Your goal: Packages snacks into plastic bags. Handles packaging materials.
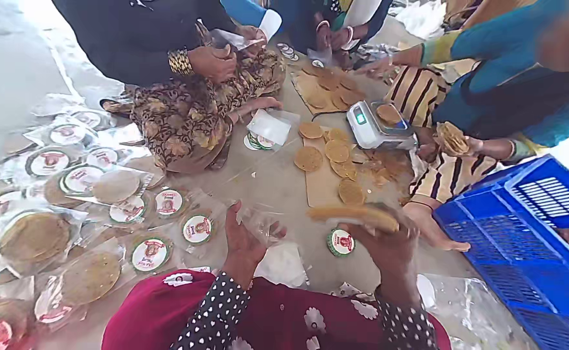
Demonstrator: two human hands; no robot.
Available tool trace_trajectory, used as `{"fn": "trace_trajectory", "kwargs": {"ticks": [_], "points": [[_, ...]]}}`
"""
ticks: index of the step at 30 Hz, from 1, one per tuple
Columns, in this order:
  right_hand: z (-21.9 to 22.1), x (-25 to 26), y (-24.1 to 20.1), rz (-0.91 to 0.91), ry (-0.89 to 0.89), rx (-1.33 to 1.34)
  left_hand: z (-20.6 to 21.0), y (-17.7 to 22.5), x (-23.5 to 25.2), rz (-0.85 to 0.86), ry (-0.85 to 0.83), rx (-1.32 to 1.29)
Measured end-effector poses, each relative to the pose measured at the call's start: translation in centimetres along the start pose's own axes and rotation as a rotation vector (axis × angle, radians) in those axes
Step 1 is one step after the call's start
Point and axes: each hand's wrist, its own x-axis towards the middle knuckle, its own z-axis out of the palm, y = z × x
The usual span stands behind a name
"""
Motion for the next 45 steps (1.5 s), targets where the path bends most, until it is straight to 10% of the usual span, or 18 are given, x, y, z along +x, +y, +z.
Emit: {"fn": "trace_trajectory", "kwargs": {"ticks": [8, 22, 28, 45], "points": [[1.9, -0.9, -6.1, -0.332, -0.326, -0.328, 0.1, -0.2, -0.9, 0.035, -0.056, 0.047], [6.5, -3.2, -8.3, -0.325, -0.240, -0.316, 0.3, -0.1, -3.0, -0.064, -0.291, -0.189], [6.8, -3.6, -8.8, -0.215, -0.471, -0.253, -1.4, -0.6, -1.9, 0.089, -0.560, -0.200], [7.8, -6.1, -6.1, -0.334, -0.405, -0.104, -1.0, -0.8, -3.9, -0.007, -0.259, -0.151]]}}
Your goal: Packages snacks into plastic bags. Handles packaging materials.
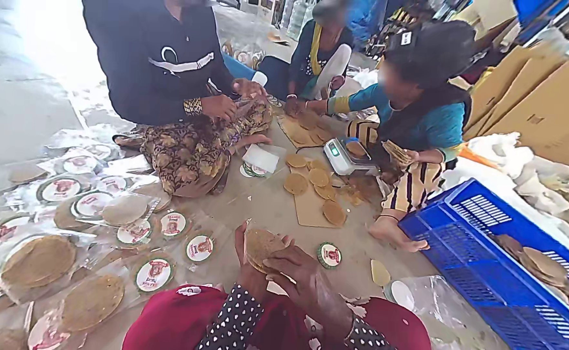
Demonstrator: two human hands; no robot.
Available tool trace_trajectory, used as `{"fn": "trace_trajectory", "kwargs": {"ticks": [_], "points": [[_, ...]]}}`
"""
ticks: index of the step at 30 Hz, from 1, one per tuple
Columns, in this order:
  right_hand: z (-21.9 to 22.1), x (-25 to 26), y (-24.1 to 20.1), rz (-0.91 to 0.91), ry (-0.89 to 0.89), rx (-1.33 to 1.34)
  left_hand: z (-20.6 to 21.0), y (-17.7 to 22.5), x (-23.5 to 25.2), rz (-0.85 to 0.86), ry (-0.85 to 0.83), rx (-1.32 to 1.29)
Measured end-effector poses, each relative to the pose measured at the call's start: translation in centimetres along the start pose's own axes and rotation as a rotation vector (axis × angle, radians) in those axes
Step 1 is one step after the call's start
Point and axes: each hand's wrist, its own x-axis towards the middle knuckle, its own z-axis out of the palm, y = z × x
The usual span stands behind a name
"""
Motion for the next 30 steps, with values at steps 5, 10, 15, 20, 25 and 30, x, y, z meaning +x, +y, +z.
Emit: {"fn": "trace_trajectory", "kwargs": {"ticks": [5, 10, 15, 20, 25, 30], "points": [[-0.1, 0.2, 0.8, 0.122, 0.016, 0.230, -0.6, 0.1, 0.7, -0.012, -0.023, -0.039], [-0.2, 0.1, 0.8, 0.067, 0.027, 0.101, -0.1, 0.0, 0.4, -0.039, 0.041, -0.067], [0.2, 0.0, 0.3, 0.028, 0.031, -0.001, -0.3, -0.3, 0.8, 0.017, 0.038, -0.033], [0.5, 0.5, -0.4, 0.092, 0.047, -0.075, -0.5, -0.6, 1.0, 0.045, 0.018, -0.046], [-0.9, 2.8, 0.0, 0.139, 0.085, -0.220, 0.2, -1.0, 1.3, 0.035, 0.103, -0.049], [-3.9, 5.2, 1.4, 0.199, 0.078, -0.302, -0.3, -1.6, 2.0, -0.112, 0.368, 0.165]]}}
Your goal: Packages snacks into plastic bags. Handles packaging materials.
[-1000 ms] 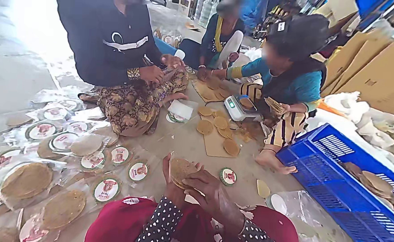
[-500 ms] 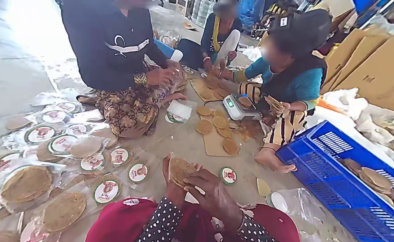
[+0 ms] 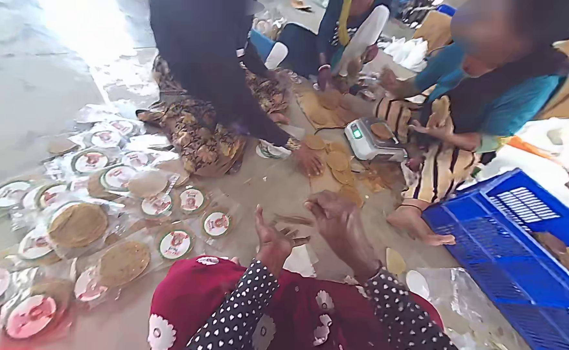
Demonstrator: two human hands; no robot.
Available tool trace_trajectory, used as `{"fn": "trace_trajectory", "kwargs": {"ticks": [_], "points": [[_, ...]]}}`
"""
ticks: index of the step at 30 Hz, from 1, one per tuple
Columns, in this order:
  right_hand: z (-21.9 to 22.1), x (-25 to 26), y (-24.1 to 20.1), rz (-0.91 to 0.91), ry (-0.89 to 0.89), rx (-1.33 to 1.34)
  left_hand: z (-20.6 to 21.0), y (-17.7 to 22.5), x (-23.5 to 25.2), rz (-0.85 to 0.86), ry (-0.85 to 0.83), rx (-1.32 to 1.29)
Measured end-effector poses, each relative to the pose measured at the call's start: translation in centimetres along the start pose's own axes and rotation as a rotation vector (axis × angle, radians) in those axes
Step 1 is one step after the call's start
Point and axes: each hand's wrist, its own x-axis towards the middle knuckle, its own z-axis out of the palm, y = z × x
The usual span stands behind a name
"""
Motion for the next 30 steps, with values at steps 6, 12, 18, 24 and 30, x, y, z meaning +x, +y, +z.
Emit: {"fn": "trace_trajectory", "kwargs": {"ticks": [6, 12, 18, 24, 30], "points": [[-2.1, 0.5, 2.6, 0.017, -0.084, -0.111, -1.5, -0.5, -1.0, 0.701, -0.179, 0.575], [-2.2, -1.0, 4.9, -0.142, -0.179, -0.050, -1.3, 0.5, -2.0, 1.211, -0.651, 1.425], [0.5, -3.6, 3.8, 0.020, -0.078, 0.205, -1.7, 2.1, -3.0, 0.802, -0.429, 1.330], [-0.9, -7.0, 8.8, 0.362, -0.154, 0.244, -6.4, 13.1, -5.8, 1.124, -0.046, 1.263], [-1.6, -15.7, 19.8, 0.816, -0.044, 0.280, -18.6, 25.8, -4.6, 1.097, 0.154, 0.902]]}}
